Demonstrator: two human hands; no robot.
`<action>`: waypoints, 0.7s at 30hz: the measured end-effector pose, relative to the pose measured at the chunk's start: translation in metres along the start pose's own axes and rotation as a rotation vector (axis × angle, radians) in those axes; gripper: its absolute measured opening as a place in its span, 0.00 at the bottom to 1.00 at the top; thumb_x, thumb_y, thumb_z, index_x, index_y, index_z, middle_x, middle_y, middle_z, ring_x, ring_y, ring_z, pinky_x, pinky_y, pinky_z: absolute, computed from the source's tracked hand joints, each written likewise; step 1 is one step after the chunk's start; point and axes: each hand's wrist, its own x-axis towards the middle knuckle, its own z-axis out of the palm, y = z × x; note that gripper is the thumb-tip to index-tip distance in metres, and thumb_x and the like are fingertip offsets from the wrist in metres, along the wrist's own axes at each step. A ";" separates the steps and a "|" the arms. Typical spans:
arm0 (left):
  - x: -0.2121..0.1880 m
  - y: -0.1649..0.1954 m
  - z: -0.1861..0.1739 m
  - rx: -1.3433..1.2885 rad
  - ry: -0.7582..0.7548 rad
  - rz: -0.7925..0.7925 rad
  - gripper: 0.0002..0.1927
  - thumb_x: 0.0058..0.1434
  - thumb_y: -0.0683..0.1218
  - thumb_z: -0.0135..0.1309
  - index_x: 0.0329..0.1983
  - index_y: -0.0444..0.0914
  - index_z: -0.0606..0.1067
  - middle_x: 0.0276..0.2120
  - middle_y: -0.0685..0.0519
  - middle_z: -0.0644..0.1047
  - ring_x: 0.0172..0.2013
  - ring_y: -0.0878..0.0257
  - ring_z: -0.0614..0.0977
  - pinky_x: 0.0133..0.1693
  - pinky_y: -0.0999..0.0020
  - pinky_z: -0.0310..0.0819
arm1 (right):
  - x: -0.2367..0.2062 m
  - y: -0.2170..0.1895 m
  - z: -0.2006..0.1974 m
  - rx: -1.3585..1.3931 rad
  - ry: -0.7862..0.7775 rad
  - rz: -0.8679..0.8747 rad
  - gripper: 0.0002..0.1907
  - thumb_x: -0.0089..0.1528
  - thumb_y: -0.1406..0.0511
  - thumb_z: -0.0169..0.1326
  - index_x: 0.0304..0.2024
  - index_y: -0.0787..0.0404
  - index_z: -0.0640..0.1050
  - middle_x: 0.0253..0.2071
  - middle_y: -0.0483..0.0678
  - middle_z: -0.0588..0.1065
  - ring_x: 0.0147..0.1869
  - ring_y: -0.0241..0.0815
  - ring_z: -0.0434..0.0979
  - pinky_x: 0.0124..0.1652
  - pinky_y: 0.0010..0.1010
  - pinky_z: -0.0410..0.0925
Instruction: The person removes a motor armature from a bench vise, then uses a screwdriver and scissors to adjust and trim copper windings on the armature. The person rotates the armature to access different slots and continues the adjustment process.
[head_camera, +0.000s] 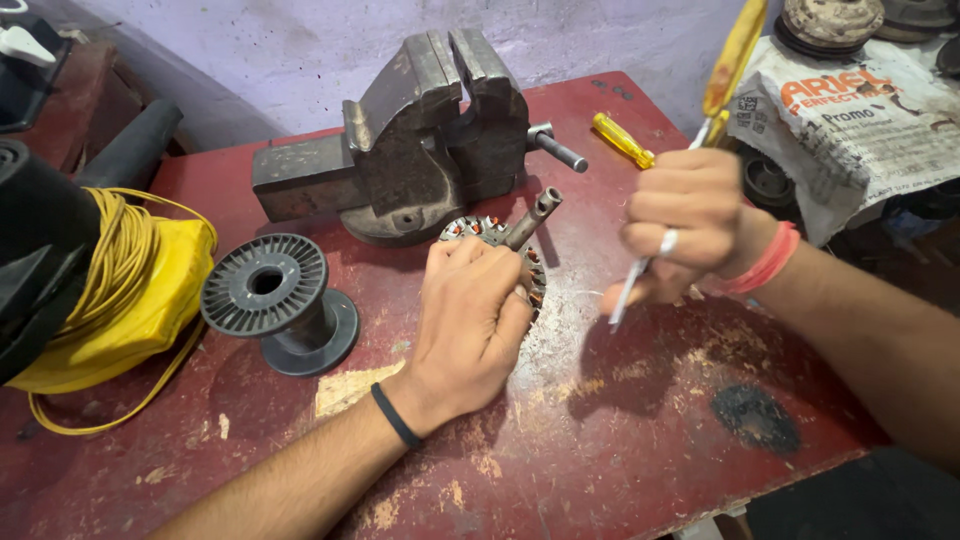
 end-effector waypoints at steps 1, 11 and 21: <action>0.000 0.000 0.000 -0.005 0.007 0.002 0.04 0.61 0.41 0.46 0.31 0.38 0.69 0.29 0.50 0.70 0.38 0.54 0.73 0.50 0.56 0.60 | -0.004 0.002 -0.003 0.006 0.017 -0.003 0.32 0.60 0.44 0.57 0.14 0.57 0.62 0.14 0.42 0.57 0.15 0.41 0.56 0.18 0.36 0.50; 0.001 0.000 0.002 -0.014 0.084 0.000 0.06 0.69 0.44 0.53 0.38 0.37 0.75 0.33 0.51 0.76 0.40 0.53 0.76 0.49 0.57 0.64 | -0.018 0.005 0.000 0.210 -0.261 0.611 0.25 0.57 0.51 0.62 0.18 0.62 0.69 0.16 0.48 0.69 0.18 0.45 0.69 0.23 0.35 0.61; 0.000 -0.001 0.004 -0.010 0.184 0.030 0.04 0.61 0.41 0.62 0.37 0.37 0.78 0.33 0.50 0.78 0.39 0.53 0.78 0.43 0.59 0.70 | 0.009 -0.029 0.014 0.379 -0.361 0.736 0.30 0.53 0.46 0.64 0.19 0.65 0.72 0.15 0.53 0.68 0.19 0.51 0.72 0.23 0.39 0.62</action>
